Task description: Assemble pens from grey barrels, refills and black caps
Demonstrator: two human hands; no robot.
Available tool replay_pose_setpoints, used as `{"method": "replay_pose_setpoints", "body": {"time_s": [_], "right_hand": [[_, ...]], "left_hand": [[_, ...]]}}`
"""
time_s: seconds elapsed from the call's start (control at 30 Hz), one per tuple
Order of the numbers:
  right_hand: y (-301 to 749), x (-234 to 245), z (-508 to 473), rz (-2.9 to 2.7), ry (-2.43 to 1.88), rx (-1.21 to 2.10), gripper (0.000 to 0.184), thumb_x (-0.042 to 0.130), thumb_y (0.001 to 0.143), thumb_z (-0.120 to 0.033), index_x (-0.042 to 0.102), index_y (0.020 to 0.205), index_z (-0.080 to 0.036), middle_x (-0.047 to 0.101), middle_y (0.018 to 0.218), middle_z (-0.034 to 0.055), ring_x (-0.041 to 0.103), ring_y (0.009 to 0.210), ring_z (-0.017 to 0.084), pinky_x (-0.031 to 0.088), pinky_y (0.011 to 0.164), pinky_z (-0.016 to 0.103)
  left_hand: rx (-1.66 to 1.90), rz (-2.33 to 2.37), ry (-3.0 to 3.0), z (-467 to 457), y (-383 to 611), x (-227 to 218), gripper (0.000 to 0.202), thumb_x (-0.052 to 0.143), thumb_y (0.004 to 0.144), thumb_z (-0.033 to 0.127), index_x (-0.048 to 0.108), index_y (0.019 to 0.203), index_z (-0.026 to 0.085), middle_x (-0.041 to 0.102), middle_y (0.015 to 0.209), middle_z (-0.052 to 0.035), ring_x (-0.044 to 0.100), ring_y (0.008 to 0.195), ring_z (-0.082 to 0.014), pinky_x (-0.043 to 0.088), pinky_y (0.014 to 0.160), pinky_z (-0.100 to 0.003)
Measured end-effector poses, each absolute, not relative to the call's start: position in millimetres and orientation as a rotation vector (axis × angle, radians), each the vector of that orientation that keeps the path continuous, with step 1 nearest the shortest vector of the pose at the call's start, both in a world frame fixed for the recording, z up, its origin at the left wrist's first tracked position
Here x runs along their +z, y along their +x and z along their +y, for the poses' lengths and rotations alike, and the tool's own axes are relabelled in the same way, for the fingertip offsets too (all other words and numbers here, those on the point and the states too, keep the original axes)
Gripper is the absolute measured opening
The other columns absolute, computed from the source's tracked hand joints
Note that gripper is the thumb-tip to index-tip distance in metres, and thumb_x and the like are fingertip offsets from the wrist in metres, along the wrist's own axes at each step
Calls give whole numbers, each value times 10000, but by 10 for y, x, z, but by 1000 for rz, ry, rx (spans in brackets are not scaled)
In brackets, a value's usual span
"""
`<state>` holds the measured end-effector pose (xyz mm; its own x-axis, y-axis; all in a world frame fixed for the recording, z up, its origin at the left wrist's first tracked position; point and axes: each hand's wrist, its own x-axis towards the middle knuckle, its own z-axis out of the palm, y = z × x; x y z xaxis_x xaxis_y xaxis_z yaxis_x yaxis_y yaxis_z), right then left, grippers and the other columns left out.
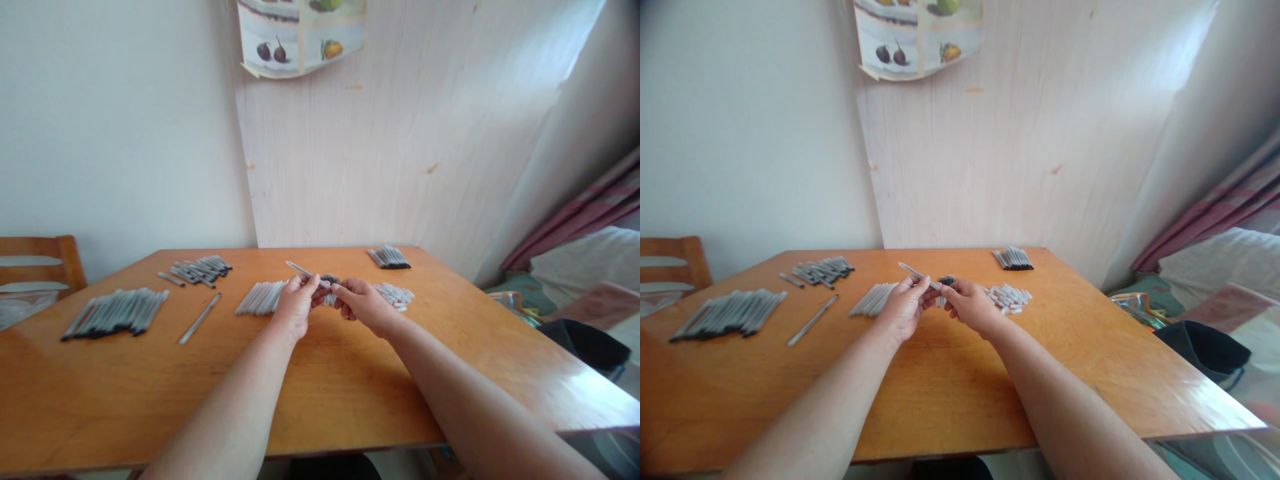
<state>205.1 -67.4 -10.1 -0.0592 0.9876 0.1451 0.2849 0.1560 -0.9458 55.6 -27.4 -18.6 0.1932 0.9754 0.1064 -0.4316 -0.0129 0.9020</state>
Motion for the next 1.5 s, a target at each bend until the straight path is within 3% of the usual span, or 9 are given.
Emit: {"method": "replay_pose_setpoints", "body": {"time_s": [0.07,0.27,0.43,0.67,0.87,1.03,1.5], "right_hand": [[2057,-109,-665,-1527,-1277,1015,290,464,870,-451,504,775,-179,607,662,15,509,484,73,376,427,183],[2073,-131,-658,-1550,-1289,915,215,625,776,-360,525,855,-187,570,627,-22,503,499,73,398,446,175],[2053,-105,-671,-1513,-1262,1036,259,484,867,-424,504,777,-182,594,659,9,519,489,75,396,423,181],[2081,-128,-651,-1530,-1276,922,216,637,778,-356,516,836,-187,562,592,-33,491,470,64,392,423,164],[2068,-105,-655,-1537,-1320,993,223,518,858,-380,520,768,-175,624,670,21,527,488,72,421,433,176],[2092,-82,-662,-1615,-1391,798,113,593,784,-288,548,808,-187,586,598,-13,525,494,82,392,436,169],[2767,45,-549,-1805,-1646,476,156,602,736,-288,644,789,-147,625,648,28,521,529,103,359,478,213]], "left_hand": [[1275,708,1016,-267,556,-198,283,699,732,373,522,842,182,692,802,-54,659,692,-148,465,613,-237],[1278,714,1000,-262,566,-206,269,699,732,353,527,839,175,686,773,-54,650,656,-140,475,602,-240],[1270,722,992,-281,572,-189,265,701,729,346,528,832,174,686,764,-59,656,657,-147,464,575,-226],[1266,750,976,-292,584,-185,249,696,735,331,523,826,176,683,757,-48,645,632,-134,473,577,-229],[1264,756,972,-303,584,-174,249,691,741,329,518,827,173,689,768,-62,653,639,-139,467,570,-225],[1258,771,936,-310,582,-156,265,694,739,345,510,826,174,688,756,-67,665,648,-158,457,543,-222],[1287,790,816,-227,540,-189,179,650,790,289,537,814,153,692,751,-74,672,647,-146,457,531,-205]]}}
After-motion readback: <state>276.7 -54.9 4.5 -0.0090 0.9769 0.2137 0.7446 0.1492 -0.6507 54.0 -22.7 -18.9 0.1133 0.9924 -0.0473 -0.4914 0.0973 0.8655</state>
